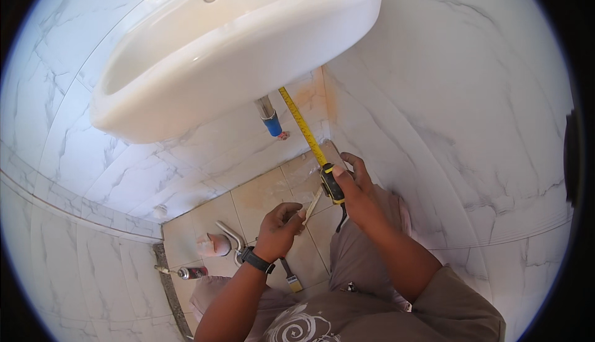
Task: The person measures the space under a sink, marks a metal pipe, cuts it with an angle grinder, and wraps the pipe ends with Teflon tape. The person handles a tape measure, marker, angle grinder, and Teflon tape during the process.
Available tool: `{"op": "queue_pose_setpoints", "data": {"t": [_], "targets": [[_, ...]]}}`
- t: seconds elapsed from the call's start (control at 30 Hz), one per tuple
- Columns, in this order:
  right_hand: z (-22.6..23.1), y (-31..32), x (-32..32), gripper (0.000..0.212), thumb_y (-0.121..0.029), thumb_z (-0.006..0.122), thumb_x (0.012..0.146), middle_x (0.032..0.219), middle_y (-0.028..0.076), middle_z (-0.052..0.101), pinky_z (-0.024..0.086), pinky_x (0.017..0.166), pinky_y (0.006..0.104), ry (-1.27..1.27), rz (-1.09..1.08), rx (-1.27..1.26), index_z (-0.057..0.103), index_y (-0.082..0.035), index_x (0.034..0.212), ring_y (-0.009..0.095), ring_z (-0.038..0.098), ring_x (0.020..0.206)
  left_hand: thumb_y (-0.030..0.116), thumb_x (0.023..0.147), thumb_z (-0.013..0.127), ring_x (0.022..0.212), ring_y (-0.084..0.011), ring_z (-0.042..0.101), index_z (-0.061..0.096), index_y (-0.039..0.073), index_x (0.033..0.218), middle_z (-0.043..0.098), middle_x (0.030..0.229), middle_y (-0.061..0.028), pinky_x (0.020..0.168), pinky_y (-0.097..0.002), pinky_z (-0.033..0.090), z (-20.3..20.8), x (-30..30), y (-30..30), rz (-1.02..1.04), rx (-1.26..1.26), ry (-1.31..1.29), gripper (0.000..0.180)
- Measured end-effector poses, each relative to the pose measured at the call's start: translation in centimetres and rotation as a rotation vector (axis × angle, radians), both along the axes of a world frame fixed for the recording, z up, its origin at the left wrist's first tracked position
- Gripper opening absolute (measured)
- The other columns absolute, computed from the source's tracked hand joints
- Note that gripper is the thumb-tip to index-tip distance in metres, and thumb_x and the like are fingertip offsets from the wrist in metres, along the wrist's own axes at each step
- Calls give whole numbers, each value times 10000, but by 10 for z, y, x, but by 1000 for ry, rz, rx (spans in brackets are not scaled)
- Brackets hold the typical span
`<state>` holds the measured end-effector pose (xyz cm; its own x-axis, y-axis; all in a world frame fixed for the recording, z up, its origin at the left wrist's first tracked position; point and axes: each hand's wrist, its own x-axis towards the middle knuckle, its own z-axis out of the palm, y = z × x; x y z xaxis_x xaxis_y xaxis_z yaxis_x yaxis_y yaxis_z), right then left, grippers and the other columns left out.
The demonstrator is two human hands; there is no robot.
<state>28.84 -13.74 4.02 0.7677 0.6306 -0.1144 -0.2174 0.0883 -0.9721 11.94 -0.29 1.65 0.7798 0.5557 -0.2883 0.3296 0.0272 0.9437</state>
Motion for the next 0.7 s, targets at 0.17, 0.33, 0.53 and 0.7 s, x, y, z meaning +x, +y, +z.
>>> {"op": "queue_pose_setpoints", "data": {"t": [0.17, 0.33, 0.53, 0.7], "targets": [[-2, 23, 25, 844, -521, 668, 985, 1065, 198, 708, 550, 796, 309, -41, -43, -33, 375, 79, 1501, 183, 698, 916, 292, 1011, 720, 847, -146, 704, 641, -54, 1279, 742, 985, -109, 746, -292, 551, -12, -19, 4, 22, -42, 59, 445], [-5, 49, 44, 771, -500, 700, 990, 1040, 147, 707, 551, 656, 295, 79, -30, 3, 418, 46, 1456, 167, 690, 789, 305, 1028, 704, 902, -193, 731, 624, -65, 1298, 730, 1079, -150, 792, -318, 602, -18, -15, 7, 1, -45, 99, 466], [-7, 65, 41, 938, -598, 715, 937, 1055, 185, 675, 566, 762, 325, 32, 0, -41, 377, 93, 1474, 204, 675, 915, 307, 1038, 689, 908, -176, 723, 605, -55, 1334, 726, 1079, -138, 793, -310, 594, -1, 16, 20, 2, 17, 20, 475], [-8, 76, 29, 965, -600, 734, 928, 1102, 234, 658, 562, 806, 345, -14, -1, -29, 355, 88, 1488, 247, 682, 980, 344, 1065, 637, 891, -169, 719, 586, -46, 1380, 716, 1078, -120, 789, -305, 593, 20, 49, 35, 70, 6, -80, 504]]}}
